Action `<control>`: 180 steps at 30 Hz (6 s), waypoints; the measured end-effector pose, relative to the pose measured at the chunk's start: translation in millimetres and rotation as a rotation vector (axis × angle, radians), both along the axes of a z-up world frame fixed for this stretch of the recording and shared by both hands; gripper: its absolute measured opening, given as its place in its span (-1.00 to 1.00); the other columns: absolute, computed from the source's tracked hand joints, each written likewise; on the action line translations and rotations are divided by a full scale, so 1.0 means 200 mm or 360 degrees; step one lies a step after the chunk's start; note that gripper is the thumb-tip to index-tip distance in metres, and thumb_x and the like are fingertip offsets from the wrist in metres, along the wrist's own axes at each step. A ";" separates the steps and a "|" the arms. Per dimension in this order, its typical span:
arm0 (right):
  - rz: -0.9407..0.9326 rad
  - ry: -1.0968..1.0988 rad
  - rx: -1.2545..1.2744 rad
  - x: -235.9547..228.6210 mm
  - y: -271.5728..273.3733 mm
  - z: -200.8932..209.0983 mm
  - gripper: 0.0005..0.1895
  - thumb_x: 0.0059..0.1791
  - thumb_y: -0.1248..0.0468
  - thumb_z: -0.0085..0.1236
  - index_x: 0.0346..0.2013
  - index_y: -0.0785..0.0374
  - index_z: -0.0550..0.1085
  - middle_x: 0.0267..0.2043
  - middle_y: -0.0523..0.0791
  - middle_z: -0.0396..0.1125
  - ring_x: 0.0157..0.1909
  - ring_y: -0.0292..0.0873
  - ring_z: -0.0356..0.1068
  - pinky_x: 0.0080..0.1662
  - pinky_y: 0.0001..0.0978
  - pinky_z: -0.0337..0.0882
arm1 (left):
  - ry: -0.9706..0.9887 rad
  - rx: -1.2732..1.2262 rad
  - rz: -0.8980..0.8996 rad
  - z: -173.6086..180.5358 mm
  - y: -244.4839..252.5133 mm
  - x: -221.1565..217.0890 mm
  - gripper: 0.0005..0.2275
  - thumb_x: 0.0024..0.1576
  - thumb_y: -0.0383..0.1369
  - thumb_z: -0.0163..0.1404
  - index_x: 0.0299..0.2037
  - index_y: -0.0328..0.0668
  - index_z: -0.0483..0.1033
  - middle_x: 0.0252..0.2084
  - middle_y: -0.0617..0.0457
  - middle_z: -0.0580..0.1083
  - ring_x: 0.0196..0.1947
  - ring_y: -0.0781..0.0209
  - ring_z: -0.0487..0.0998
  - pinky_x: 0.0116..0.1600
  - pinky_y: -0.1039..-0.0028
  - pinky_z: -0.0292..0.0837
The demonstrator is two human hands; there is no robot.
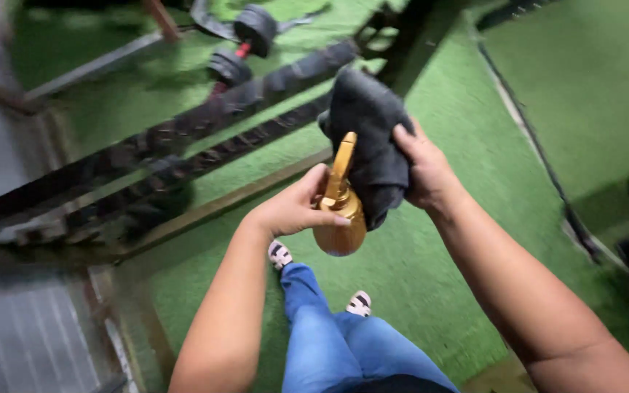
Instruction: Clean gym equipment using a spray bottle and a cloth.
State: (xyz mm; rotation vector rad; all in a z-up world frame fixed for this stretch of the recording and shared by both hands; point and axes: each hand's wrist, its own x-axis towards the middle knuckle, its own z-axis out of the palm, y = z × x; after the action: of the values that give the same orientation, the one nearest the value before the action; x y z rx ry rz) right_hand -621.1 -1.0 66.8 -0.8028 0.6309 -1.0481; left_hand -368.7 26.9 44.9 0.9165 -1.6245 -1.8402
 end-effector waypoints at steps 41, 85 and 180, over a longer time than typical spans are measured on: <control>-0.0828 0.0310 -0.0320 -1.78 -0.59 0.18 -0.48 0.16 0.25 0.07 0.40 0.28 0.23 0.30 -0.05 0.32 0.29 -0.12 0.39 0.32 -0.16 0.42 | 0.0116 -0.0499 0.0082 0.08 -1.04 -1.87 -0.52 0.10 -0.47 0.06 0.29 -0.25 0.39 0.01 0.04 0.53 -0.01 0.28 0.61 0.13 0.41 0.54; 0.0463 0.0073 -0.0137 -2.49 -3.45 0.32 -0.22 -0.17 0.31 -0.07 0.41 0.27 0.22 0.30 -0.01 0.28 0.30 0.00 0.33 0.32 -0.11 0.36 | -0.0243 -0.0652 0.1524 0.09 -2.91 -2.71 -0.44 0.04 -0.44 0.04 0.32 -0.14 0.29 0.16 0.06 0.48 -0.12 0.25 0.55 0.08 0.43 0.50; 0.3237 0.0520 -0.0525 1.67 -5.17 0.18 -0.52 0.13 0.27 -0.11 0.36 0.28 0.27 0.20 -0.05 0.36 0.17 -0.11 0.39 0.18 -0.15 0.40 | -0.1208 -0.0236 0.4140 0.19 -4.08 -0.68 -0.47 -0.06 -0.45 0.06 0.21 -0.24 0.37 0.21 -0.22 0.44 0.25 -0.21 0.45 0.33 0.19 0.32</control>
State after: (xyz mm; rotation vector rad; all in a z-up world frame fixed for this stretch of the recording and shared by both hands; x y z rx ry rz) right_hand -287.2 -1034.1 103.0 -1.3281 -0.2871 0.8858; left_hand -505.6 -788.9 82.7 1.9087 0.1960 0.5259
